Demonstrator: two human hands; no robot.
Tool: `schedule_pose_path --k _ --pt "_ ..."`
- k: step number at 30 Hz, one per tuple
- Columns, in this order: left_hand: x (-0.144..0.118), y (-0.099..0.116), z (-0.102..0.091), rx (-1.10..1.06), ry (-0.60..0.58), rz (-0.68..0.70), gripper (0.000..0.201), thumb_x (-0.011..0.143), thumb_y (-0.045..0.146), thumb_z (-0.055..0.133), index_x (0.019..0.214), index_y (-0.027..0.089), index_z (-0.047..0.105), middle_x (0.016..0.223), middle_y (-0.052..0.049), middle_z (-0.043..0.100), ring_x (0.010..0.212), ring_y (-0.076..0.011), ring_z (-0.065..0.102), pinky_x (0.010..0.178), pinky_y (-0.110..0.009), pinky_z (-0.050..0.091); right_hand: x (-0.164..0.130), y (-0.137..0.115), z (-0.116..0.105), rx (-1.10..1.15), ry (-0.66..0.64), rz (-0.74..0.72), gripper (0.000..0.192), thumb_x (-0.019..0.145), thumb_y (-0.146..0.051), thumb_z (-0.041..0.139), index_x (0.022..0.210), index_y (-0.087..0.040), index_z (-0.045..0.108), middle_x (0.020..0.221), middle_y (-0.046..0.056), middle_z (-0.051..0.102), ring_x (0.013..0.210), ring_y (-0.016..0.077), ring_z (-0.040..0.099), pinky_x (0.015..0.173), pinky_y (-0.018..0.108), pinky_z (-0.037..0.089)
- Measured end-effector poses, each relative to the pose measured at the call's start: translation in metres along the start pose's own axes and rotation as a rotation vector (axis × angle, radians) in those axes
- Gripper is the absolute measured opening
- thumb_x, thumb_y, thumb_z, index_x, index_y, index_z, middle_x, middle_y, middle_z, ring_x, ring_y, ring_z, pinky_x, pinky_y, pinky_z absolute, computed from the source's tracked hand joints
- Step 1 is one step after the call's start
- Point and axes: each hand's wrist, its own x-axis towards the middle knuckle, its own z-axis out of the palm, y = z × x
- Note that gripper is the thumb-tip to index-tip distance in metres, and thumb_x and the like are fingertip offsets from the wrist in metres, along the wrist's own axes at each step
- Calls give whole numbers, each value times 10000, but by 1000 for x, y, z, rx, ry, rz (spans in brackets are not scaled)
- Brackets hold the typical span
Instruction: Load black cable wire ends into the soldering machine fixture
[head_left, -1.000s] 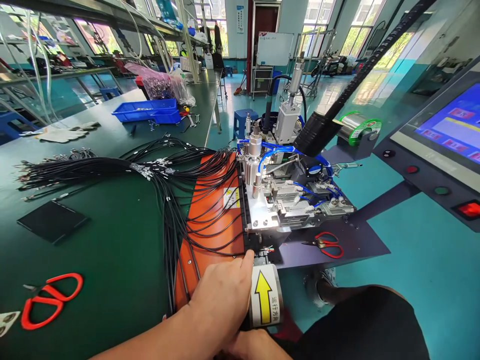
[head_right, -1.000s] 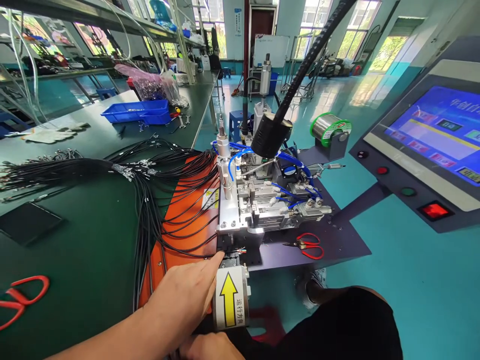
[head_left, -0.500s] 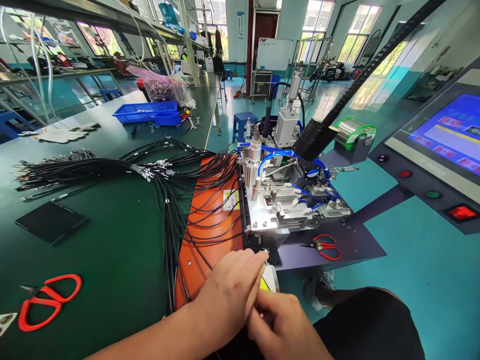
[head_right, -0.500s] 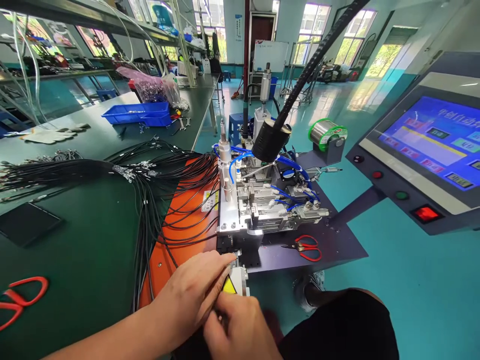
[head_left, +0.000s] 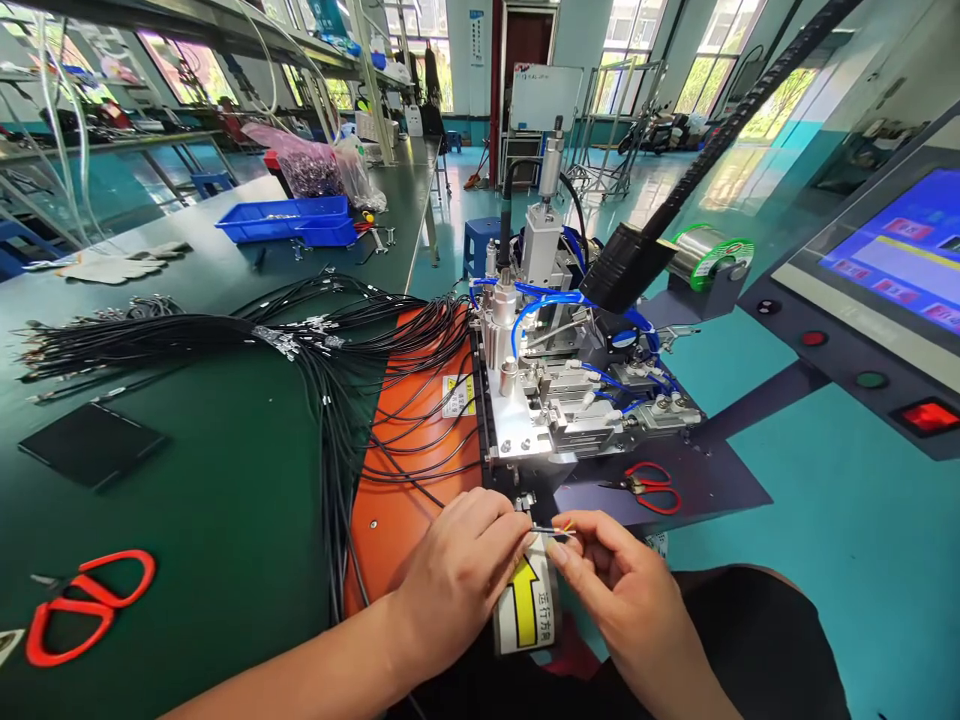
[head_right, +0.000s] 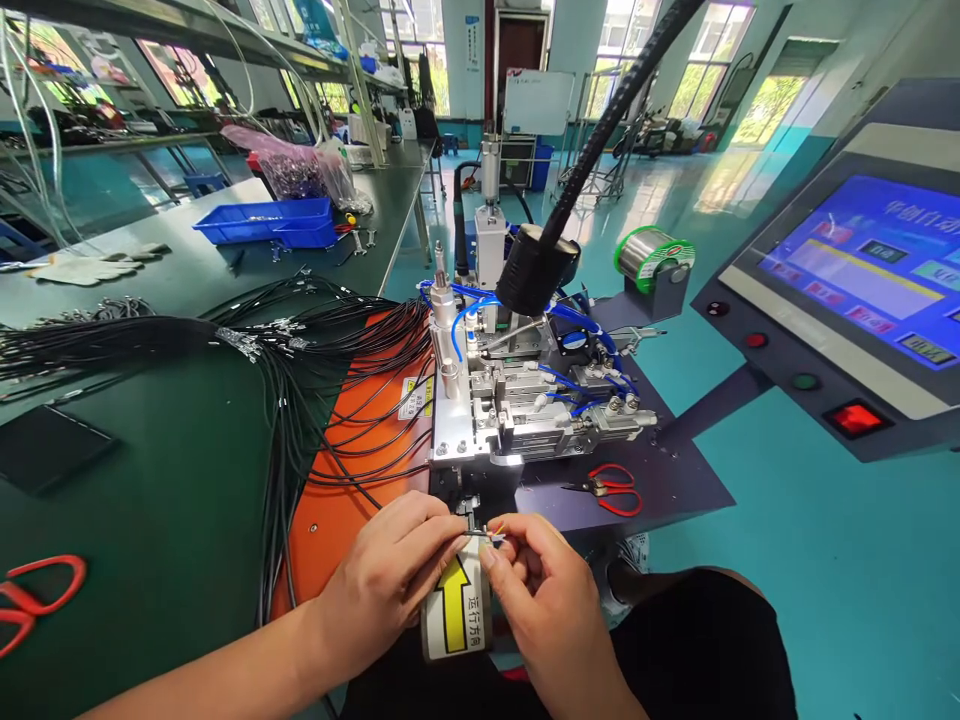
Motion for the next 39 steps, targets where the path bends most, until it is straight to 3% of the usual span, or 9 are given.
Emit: schedule_pose_path --k 5,10,18,24,34,39 --pt "-1 0 -2 -25 17 26 164 988 151 481 1056 155 630 864 -61 576 795 -176 501 697 -293 437 -2 5 -7 21 58 12 397 873 -466 650 1168 -201 624 846 34 607 704 157 585 637 252 520" --pt "-4 -3 1 -32 7 -31 152 996 154 454 1058 159 593 838 -50 548 772 -178 499 656 -286 419 0 3 -11 29 67 -2 398 863 -448 665 1181 -211 629 879 38 615 726 160 593 652 257 531" --pt "-6 -8 7 -7 -52 -139 225 1043 209 337 1017 164 556 863 -43 540 793 -184 500 729 -323 448 4 1 0 -43 123 -102 337 899 -424 634 1176 -234 659 983 59 658 830 185 640 710 264 545" --pt "-6 -9 8 11 -60 -131 248 1045 216 317 985 160 552 856 -48 534 781 -186 488 721 -325 444 6 2 6 -126 164 -184 284 928 -370 599 1178 -254 668 1037 54 667 864 183 652 738 259 549" --pt "-6 -9 9 16 -33 -114 223 1043 216 338 958 170 540 828 -39 519 753 -182 470 680 -313 418 5 -3 12 -186 197 -279 228 954 -315 569 1142 -238 675 983 38 671 822 156 645 714 239 525" --pt "-6 -8 8 13 -37 -114 214 1039 216 358 958 168 550 822 -39 517 742 -182 473 674 -312 428 7 -6 15 -196 211 -327 133 951 -293 578 1001 -235 687 884 8 650 712 122 613 646 226 489"
